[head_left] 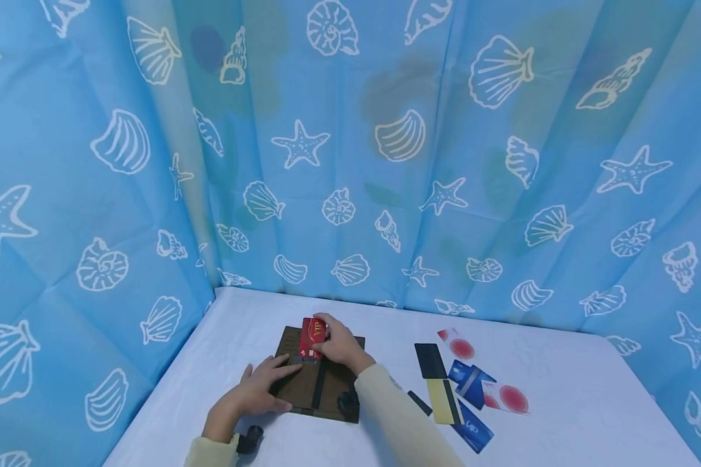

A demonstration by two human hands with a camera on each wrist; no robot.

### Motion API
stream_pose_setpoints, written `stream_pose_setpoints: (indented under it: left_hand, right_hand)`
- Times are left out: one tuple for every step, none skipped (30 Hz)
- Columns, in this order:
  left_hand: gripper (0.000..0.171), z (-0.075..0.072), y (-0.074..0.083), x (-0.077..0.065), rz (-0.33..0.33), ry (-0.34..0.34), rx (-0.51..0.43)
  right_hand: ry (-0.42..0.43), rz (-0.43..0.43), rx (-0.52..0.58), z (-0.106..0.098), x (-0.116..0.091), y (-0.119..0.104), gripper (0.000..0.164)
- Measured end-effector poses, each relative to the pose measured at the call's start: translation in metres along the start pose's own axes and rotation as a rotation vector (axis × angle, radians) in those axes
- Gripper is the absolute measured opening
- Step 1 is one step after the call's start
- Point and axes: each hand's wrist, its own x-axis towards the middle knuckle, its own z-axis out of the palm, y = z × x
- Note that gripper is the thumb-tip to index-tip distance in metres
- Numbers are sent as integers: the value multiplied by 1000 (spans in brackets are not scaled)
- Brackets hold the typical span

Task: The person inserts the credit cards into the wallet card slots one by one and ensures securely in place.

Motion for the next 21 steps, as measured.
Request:
stream_pose_setpoints:
  left_hand:
    - [71,0,0,0,3,1,-1]
    - [71,0,0,-1,6,3,-1]
    - [71,0,1,-1,10,5,-1]
    - [71,0,1,-1,12,6,-2]
    - [71,0,1,-2,14,7,-2]
    - [71,1,0,-2,13,8,-2]
    - [72,1,1,-1,12,7,0]
    - [72,1,0,-1,11,7,0]
    - [72,1,0,-1,10,6,0]
    - [72,2,1,0,11,3,2]
    - [72,2,1,1,11,-1,4]
    - [72,3,2,2,9,-6,3]
    - [72,4,2,3,6,-9,4]
    - [72,4,2,3,6,-10,5]
    - [72,4,3,4,3,-12,8]
    - [72,4,3,4,-2,-13,13]
    - [72,4,3,3,-8,-12,17]
    - [73,4,2,3,-11,-11,21]
    - [73,4,2,3,-12,-9,25]
    - [73,4,2,3,-12,-7,29]
    - [73,3,2,3,-12,-6,32]
  right_hand:
    - [8,5,-7,1,0,0,64]
    - [15,9,-11,2,0,1,64]
    - [22,15,-12,3,-1,2,64]
    - [27,22,-2,4,-1,2,64]
    - [32,25,10,5,-1,2,64]
    - [36,32,25,6,-2,3,64]
    - [40,37,40,6,-2,3,64]
    - [43,43,58,6,-3,3,64]
    - [48,52,70,6,-3,3,63]
    - [54,59,80,5,-4,4,63]
    - [62,64,81,5,-5,6,63]
    - [69,71,79,4,-5,7,63]
    - [76,73,77,4,-6,7,63]
    - [83,76,77,4,-7,8,63]
    - [90,76,74,4,-8,8,63]
    - [97,78,70,5,-8,8,63]
    - [102,79,70,7,-8,8,64]
    - [106,83,77,7,-9,7,64]
    - [112,87,82,8,-9,7,65]
    - [119,93,87,9,-9,6,65]
    - [130,96,88,9,-9,5,65]
